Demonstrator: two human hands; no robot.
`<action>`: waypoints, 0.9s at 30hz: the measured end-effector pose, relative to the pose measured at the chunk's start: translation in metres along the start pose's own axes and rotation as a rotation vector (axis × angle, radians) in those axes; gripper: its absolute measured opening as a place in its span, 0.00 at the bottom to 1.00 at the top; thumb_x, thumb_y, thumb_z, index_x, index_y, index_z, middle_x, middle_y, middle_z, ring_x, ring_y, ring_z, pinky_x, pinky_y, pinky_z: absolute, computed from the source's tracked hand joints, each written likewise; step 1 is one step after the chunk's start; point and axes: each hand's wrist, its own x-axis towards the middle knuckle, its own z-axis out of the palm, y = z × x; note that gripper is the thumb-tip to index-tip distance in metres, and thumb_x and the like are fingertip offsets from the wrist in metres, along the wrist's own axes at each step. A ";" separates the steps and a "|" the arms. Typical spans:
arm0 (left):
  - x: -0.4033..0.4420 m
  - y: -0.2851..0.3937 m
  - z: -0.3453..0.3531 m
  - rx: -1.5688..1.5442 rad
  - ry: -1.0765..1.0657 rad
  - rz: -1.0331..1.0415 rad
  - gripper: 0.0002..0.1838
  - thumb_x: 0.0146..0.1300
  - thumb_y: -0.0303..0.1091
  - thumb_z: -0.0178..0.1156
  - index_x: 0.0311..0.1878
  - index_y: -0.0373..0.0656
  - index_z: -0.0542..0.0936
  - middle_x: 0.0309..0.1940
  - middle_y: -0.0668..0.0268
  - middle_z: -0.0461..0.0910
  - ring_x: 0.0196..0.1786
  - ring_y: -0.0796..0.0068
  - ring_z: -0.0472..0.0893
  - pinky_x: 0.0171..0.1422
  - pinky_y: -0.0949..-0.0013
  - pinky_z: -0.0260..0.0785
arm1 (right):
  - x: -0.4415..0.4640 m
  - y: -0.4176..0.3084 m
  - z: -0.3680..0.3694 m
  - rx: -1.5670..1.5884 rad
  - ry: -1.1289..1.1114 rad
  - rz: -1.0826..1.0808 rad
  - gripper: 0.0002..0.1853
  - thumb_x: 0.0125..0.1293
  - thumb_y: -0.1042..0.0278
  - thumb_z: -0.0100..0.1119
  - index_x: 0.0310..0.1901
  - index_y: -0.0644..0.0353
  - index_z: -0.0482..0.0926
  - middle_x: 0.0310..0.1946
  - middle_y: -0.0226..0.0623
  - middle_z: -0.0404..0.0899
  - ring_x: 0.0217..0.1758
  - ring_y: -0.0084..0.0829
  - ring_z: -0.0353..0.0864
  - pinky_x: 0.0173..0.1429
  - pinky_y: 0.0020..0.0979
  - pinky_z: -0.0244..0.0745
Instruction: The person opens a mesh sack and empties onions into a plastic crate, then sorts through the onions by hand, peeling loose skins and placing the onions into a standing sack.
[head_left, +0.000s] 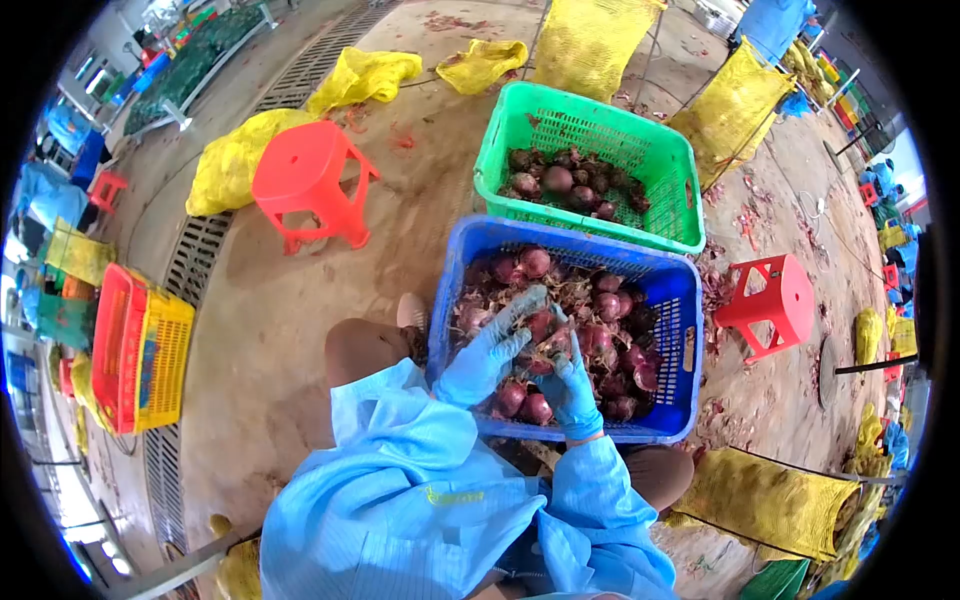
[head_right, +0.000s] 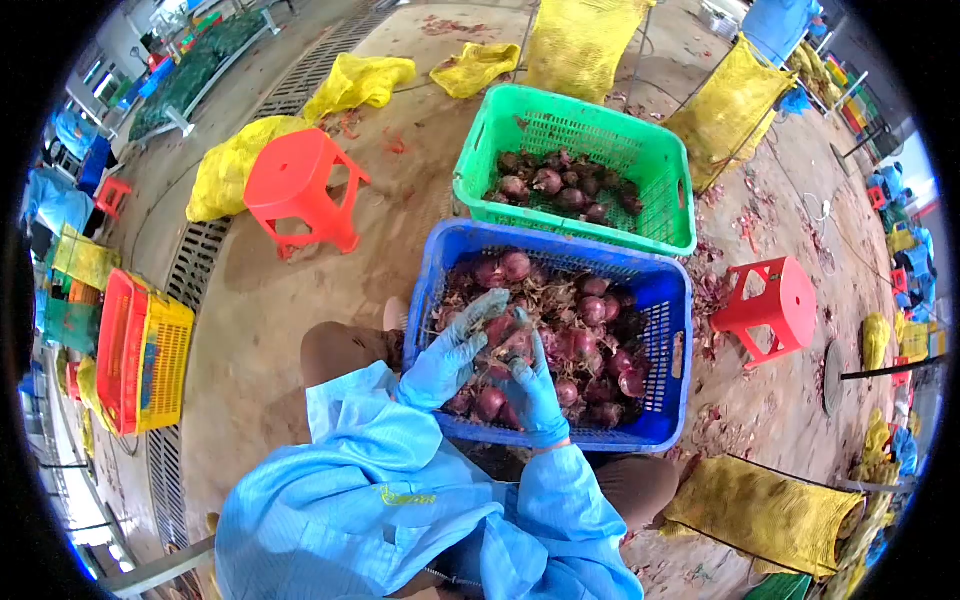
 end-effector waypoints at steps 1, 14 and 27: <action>-0.004 0.001 0.001 0.253 -0.036 0.035 0.27 0.68 0.29 0.45 0.69 0.41 0.52 0.67 0.62 0.56 0.66 0.68 0.63 0.61 0.67 0.64 | -0.004 -0.004 -0.001 0.044 -0.015 0.020 0.44 0.55 0.56 0.64 0.69 0.50 0.49 0.65 0.34 0.55 0.62 0.38 0.66 0.60 0.45 0.68; 0.003 -0.025 0.014 0.129 0.074 -0.081 0.24 0.60 0.21 0.52 0.61 0.38 0.66 0.56 0.66 0.69 0.59 0.75 0.66 0.66 0.73 0.55 | 0.013 0.039 -0.079 -0.550 -0.130 -0.105 0.41 0.61 0.63 0.58 0.69 0.47 0.41 0.65 0.35 0.54 0.63 0.41 0.64 0.62 0.52 0.64; -0.002 -0.019 0.007 0.235 0.090 -0.142 0.22 0.63 0.25 0.52 0.61 0.38 0.66 0.56 0.66 0.69 0.55 0.75 0.69 0.61 0.73 0.61 | 0.022 0.060 -0.075 0.157 0.019 0.167 0.28 0.61 0.65 0.58 0.60 0.51 0.57 0.56 0.36 0.65 0.57 0.35 0.69 0.55 0.48 0.71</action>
